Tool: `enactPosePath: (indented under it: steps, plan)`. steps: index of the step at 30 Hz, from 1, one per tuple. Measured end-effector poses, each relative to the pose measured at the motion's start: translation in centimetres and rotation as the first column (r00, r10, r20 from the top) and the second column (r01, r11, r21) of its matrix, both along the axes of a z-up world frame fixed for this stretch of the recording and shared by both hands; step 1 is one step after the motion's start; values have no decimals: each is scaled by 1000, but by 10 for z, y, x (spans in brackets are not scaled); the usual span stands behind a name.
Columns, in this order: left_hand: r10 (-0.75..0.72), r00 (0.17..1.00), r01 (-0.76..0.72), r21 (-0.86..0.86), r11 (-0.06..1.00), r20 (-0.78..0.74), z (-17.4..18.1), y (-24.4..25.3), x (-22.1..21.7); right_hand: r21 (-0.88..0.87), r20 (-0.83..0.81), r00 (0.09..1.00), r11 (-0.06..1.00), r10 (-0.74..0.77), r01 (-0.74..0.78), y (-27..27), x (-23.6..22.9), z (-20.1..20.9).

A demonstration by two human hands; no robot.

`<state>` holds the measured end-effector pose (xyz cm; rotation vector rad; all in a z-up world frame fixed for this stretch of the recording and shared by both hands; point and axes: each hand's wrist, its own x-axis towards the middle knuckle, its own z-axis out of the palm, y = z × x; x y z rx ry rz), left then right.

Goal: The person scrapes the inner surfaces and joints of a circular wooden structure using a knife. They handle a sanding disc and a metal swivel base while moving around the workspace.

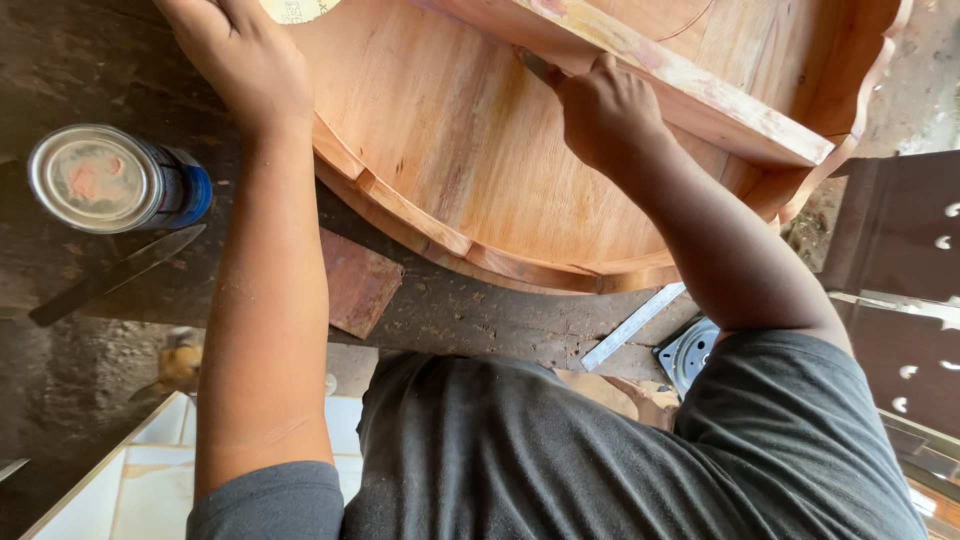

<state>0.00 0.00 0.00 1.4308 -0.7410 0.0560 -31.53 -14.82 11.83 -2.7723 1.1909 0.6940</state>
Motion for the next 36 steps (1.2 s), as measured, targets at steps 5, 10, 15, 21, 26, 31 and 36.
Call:
enactPosePath:
  steps: [5,10,15,21,26,31,36]
  plan:
    - [-126,985,119,-69,991,-117,3,1,5,-12,-1,999,999,-34,34,7,-26,10]
    - [-101,991,98,-40,994,-92,-3,4,7,-146,45,999,989,15,-8,34,-38,35]
    - [-48,997,50,37,998,-63,-6,1,8,-166,236,958,978,160,-123,51,13,16]
    - [-19,1000,19,70,997,-4,-13,4,16,-41,82,997,999,8,-5,29,26,1]
    - [-40,999,40,38,998,-13,-17,4,18,-80,49,999,997,22,-18,17,-32,0]
    - [-42,999,43,58,997,-7,-4,8,8,-271,351,894,944,278,-187,4,-77,-28]
    - [-34,999,35,22,999,-43,17,7,-3,-283,360,862,922,357,-264,-11,-63,-57]
